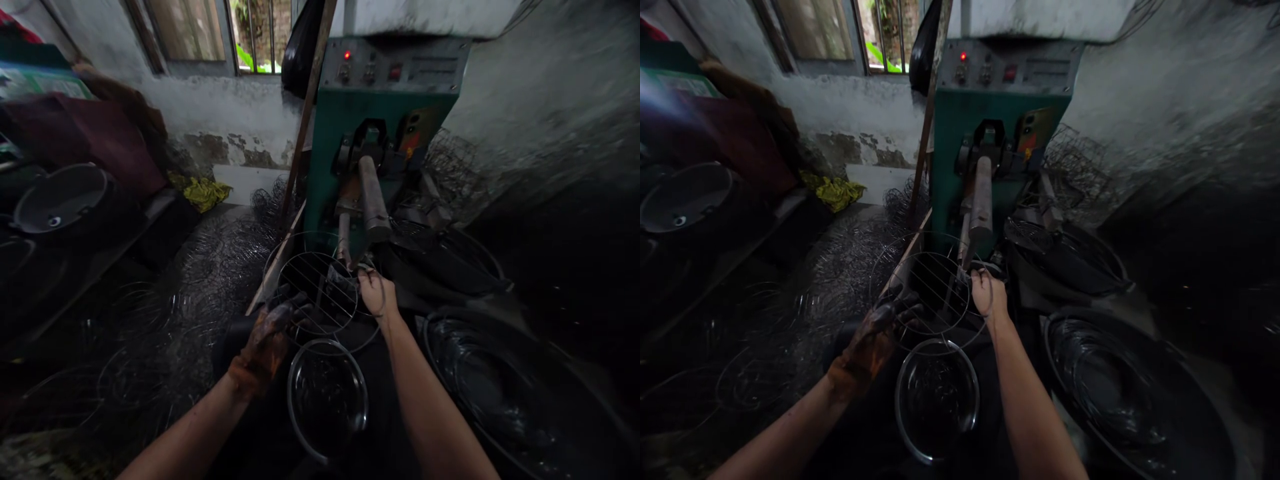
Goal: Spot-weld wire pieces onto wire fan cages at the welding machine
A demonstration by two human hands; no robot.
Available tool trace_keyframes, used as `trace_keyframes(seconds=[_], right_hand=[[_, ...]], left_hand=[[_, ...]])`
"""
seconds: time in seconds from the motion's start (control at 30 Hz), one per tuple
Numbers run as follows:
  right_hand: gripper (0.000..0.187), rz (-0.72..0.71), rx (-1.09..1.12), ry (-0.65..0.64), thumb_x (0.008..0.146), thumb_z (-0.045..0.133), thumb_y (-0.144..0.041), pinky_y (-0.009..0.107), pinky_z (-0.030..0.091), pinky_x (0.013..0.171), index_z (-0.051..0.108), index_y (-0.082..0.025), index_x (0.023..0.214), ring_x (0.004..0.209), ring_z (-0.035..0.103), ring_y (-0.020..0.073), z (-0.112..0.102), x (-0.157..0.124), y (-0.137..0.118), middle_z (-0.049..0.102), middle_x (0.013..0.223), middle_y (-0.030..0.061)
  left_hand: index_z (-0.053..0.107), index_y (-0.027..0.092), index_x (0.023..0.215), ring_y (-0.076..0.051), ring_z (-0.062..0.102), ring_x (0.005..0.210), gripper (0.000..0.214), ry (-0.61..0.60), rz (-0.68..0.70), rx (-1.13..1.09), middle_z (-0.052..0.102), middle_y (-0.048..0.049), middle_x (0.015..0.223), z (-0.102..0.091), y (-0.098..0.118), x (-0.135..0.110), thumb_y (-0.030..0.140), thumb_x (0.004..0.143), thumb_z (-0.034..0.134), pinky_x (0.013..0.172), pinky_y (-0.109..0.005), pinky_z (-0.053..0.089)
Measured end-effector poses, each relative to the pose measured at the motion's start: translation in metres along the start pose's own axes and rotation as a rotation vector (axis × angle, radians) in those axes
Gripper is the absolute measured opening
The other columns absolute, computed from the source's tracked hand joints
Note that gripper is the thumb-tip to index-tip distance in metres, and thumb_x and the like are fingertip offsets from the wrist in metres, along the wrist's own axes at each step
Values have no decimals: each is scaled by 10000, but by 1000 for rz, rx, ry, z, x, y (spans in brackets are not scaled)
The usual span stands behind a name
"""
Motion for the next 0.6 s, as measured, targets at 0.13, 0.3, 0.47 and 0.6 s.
trace_keyframes(seconds=[0.13,0.3,0.47,0.6], right_hand=[[364,37,-28,15,970,453,-390,293,440,668,751,-182,975,803,683,251,-5,8,1,755,862,117],[360,26,-90,-26,982,439,-335,299,433,679,757,-175,1036,860,695,265,-4,15,-9,766,965,140],[333,-14,-82,-12,949,457,-298,292,441,686,762,-175,1002,860,691,257,-1,19,-11,764,940,132],[323,-15,-59,18,925,462,-310,287,438,670,761,-190,938,818,679,246,2,22,-6,762,903,117]], left_hand=[[571,287,1379,-249,709,1051,447,16,-65,26,754,-70,1129,2,-1,11,471,976,517,829,-339,581],[578,291,1368,-241,705,1035,441,32,21,21,735,-70,1189,3,5,17,467,965,546,870,-366,567],[628,289,1303,-272,678,1118,406,39,41,4,727,-85,1209,-12,1,14,482,950,581,918,-394,554],[584,312,1369,-270,654,1184,470,30,1,37,721,-74,1235,-12,-1,18,506,941,591,949,-397,549]])
Point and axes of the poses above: each hand's wrist, its own x-axis towards the middle knuckle, its own z-axis out of the palm, y = z × x, the point moved 8 cm from there along x, towards the middle knuckle
